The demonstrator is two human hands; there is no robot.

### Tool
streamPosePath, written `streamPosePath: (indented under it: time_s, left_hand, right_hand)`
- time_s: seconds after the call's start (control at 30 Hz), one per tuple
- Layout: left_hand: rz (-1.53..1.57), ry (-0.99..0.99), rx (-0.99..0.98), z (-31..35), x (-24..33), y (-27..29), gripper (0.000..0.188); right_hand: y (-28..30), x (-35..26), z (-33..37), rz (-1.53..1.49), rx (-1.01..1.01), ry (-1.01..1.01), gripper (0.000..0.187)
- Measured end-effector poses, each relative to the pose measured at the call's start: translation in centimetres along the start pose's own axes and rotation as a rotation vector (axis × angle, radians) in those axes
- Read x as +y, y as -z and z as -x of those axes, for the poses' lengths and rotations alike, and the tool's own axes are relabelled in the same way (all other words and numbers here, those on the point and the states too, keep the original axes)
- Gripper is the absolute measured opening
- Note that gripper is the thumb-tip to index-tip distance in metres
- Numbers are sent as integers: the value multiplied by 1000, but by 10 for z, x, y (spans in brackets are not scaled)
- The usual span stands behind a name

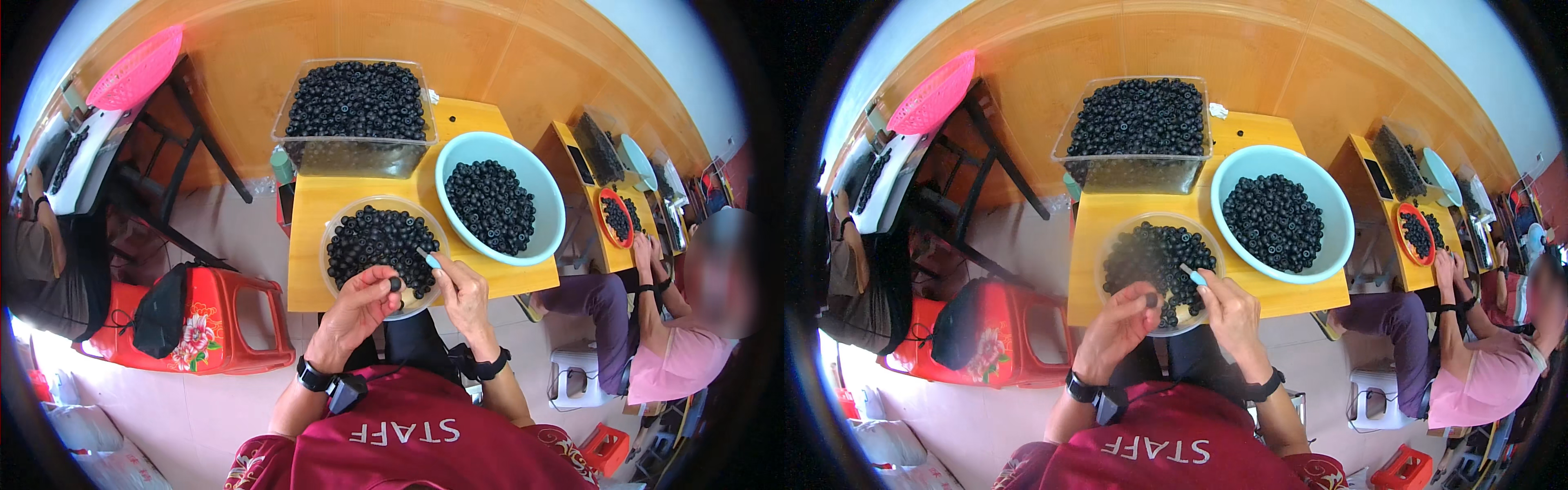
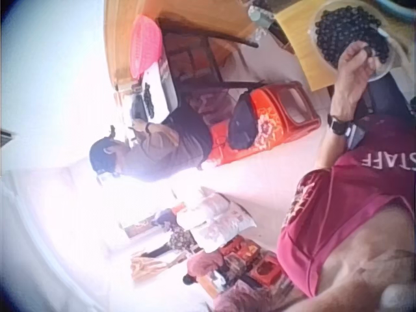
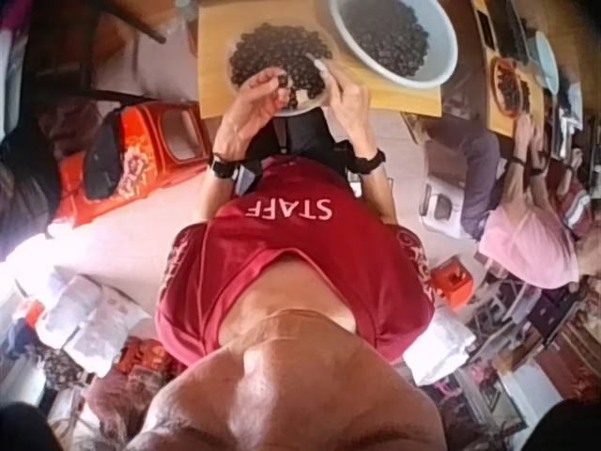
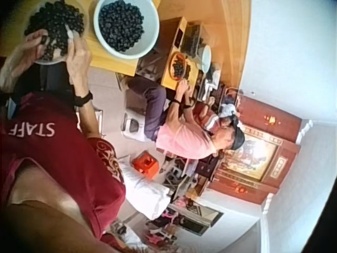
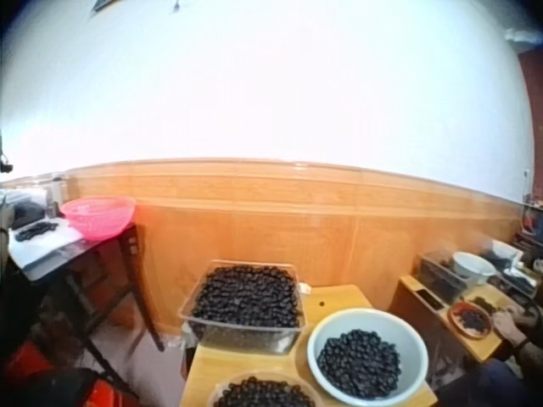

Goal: Sorting and inspecting small black round fruit or industrial objects from one container to another using hands and a small pick tool.

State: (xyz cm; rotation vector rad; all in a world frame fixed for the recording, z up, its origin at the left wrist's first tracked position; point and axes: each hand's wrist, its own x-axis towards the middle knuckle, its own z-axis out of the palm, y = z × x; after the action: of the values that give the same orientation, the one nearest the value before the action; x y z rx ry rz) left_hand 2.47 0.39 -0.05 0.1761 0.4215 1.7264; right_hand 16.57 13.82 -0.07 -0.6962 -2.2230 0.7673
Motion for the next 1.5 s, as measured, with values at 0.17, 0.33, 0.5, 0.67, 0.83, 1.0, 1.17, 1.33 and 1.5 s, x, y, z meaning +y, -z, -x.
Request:
streamPosePath:
  time_s: [0.17,0.33,0.5,0.67,0.83,1.0,1.17,1.33,1.5]
  left_hand:
    - [45,-3,87,-3,0,0,17]
    - [36,-9,74,-2,-2,5,16]
    - [23,-21,90,0,-3,3,16]
    - [14,-32,44,0,-4,7,15]
    - [9,-25,98,0,-3,3,14]
    - [9,-23,114,0,-3,2,14]
    - [15,-17,106,2,-3,3,14]
    - [1,-17,88,2,-1,17,14]
    - [-32,13,-2,9,0,2,14]
  right_hand:
    - [3,-28,1,-158,-28,66,23]
    - [12,-43,7,-151,-84,110,25]
    - [12,-44,9,-39,-156,154,28]
    - [12,-41,9,-25,-130,149,28]
    - [13,-42,9,-24,-162,178,27]
    - [13,-42,9,-27,-166,154,26]
    - [11,-40,10,-25,-169,149,26]
    - [2,-35,8,-82,-182,144,25]
    - [-4,-4,4,38,-147,-41,24]
